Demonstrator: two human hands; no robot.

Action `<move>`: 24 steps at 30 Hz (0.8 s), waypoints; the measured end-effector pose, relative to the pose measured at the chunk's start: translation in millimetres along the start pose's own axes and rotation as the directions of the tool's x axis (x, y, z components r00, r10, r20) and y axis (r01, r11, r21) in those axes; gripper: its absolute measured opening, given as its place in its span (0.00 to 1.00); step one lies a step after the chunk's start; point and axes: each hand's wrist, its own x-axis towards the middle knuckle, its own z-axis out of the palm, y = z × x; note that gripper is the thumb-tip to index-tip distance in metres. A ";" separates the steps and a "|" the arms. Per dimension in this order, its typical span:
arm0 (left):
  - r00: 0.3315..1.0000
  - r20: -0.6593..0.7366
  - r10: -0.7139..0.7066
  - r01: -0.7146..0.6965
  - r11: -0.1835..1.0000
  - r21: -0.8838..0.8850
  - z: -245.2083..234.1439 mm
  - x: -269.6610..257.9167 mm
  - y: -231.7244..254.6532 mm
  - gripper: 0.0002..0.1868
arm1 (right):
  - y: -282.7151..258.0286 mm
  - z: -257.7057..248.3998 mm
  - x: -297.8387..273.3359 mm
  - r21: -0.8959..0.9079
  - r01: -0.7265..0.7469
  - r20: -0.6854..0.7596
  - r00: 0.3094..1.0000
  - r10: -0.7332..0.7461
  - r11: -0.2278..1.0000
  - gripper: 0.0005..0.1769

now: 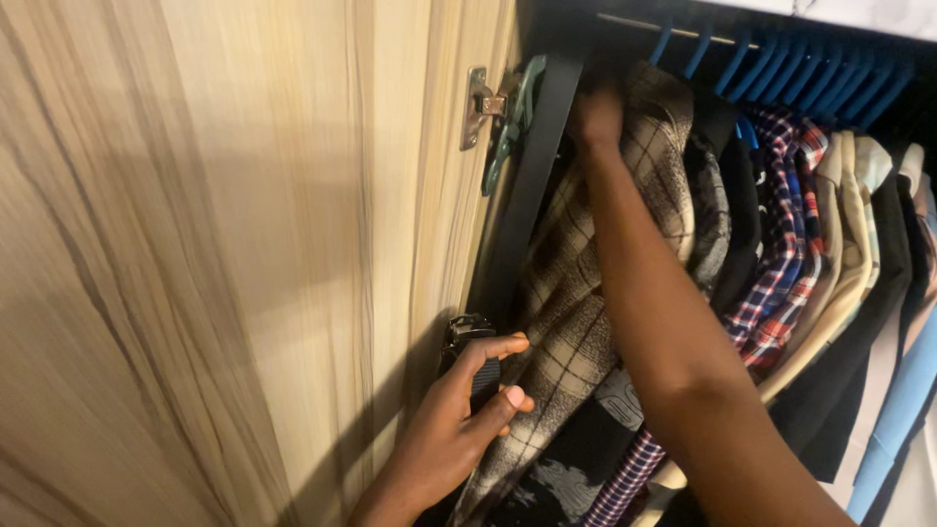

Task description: The person sorts and organizes items of clothing, including a patterned hat, a belt, and shirts, by folding them on a black surface and placing them onto shelves inside a wardrobe.

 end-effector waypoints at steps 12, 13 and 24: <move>0.998 -0.029 0.056 -0.057 0.998 -0.012 -1.2 -12.7 -1.1 0.24 | -16.8 10.7 -28.4 0.237 0.051 -0.049 0.998 -0.041 0.970 0.15; 0.999 -0.020 0.045 -0.045 0.999 -0.027 -0.7 -13.8 -1.6 0.24 | -12.7 9.4 -29.8 0.221 0.020 -0.044 0.999 -0.010 0.975 0.15; 0.998 -0.052 0.033 -0.032 0.999 0.031 5.9 -22.8 5.9 0.23 | 18.1 30.0 -20.5 -0.665 0.006 -0.247 0.942 -0.228 0.747 0.13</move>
